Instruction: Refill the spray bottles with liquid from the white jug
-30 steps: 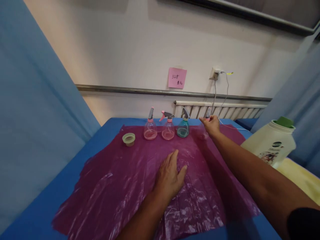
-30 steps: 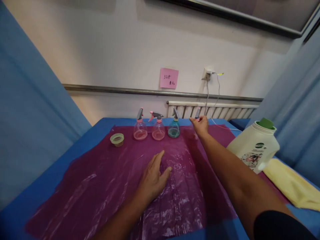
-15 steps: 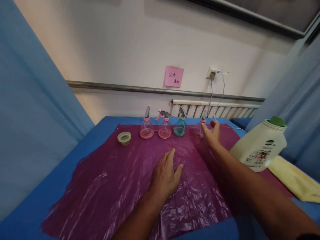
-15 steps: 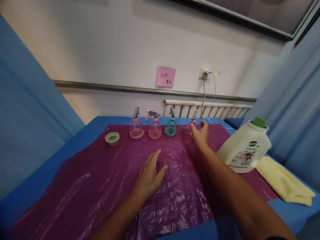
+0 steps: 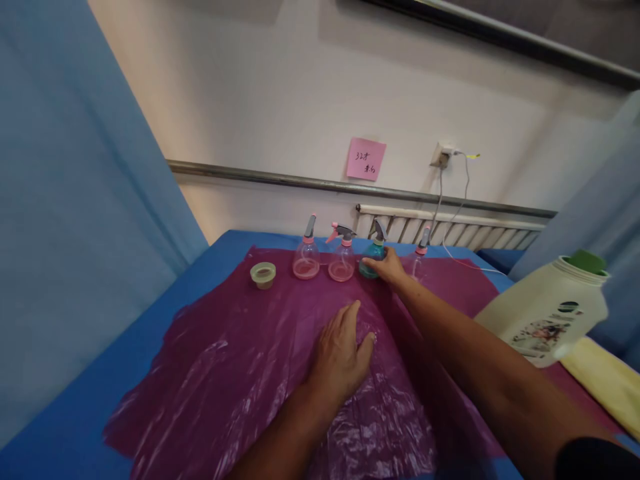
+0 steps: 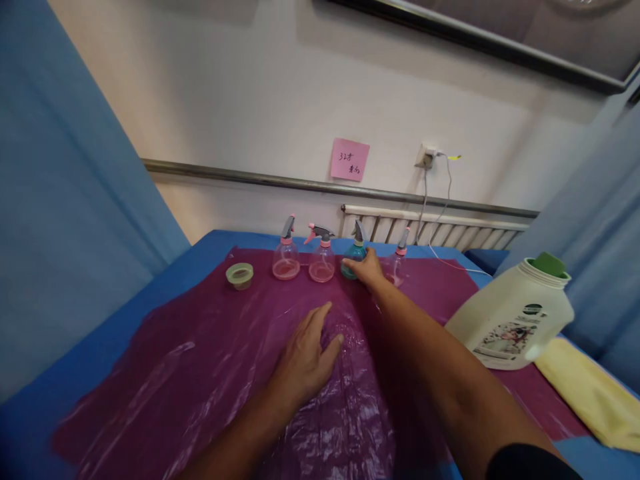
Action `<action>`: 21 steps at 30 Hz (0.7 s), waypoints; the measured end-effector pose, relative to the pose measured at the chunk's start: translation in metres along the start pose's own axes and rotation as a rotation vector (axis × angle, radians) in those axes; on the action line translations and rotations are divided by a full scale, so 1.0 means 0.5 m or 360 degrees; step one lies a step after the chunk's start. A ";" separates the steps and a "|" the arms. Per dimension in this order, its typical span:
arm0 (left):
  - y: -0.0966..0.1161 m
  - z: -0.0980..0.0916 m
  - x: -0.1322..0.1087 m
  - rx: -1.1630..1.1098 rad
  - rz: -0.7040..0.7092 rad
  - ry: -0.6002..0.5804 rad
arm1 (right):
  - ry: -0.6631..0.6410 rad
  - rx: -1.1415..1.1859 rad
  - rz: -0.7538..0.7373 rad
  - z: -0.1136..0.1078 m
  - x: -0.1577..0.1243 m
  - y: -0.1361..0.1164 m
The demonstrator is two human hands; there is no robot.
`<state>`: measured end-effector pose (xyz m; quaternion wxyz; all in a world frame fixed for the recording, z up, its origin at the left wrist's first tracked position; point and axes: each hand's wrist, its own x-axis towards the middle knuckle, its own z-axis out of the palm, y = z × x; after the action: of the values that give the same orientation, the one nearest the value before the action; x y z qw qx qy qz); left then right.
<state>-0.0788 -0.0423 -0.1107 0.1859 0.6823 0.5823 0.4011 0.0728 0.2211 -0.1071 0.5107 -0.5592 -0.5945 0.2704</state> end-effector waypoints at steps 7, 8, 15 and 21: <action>0.008 -0.006 0.003 0.0036 -0.0032 0.0015 | 0.0005 -0.0046 -0.0007 -0.070 -0.074 -0.026; 0.010 -0.006 0.003 0.0042 -0.0038 0.0022 | -0.0004 -0.0060 -0.0018 -0.090 -0.097 -0.033; 0.026 -0.001 -0.004 -0.0018 0.0035 -0.0020 | -0.0206 -0.0030 -0.0095 -0.172 -0.314 -0.089; 0.027 0.004 -0.004 -0.0048 -0.0004 -0.0059 | -0.0244 -0.0042 -0.0134 -0.168 -0.434 -0.106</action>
<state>-0.0686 -0.0471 -0.1030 0.2074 0.6860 0.5736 0.3967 0.0967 -0.0162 -0.0980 0.4672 -0.5179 -0.6584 0.2829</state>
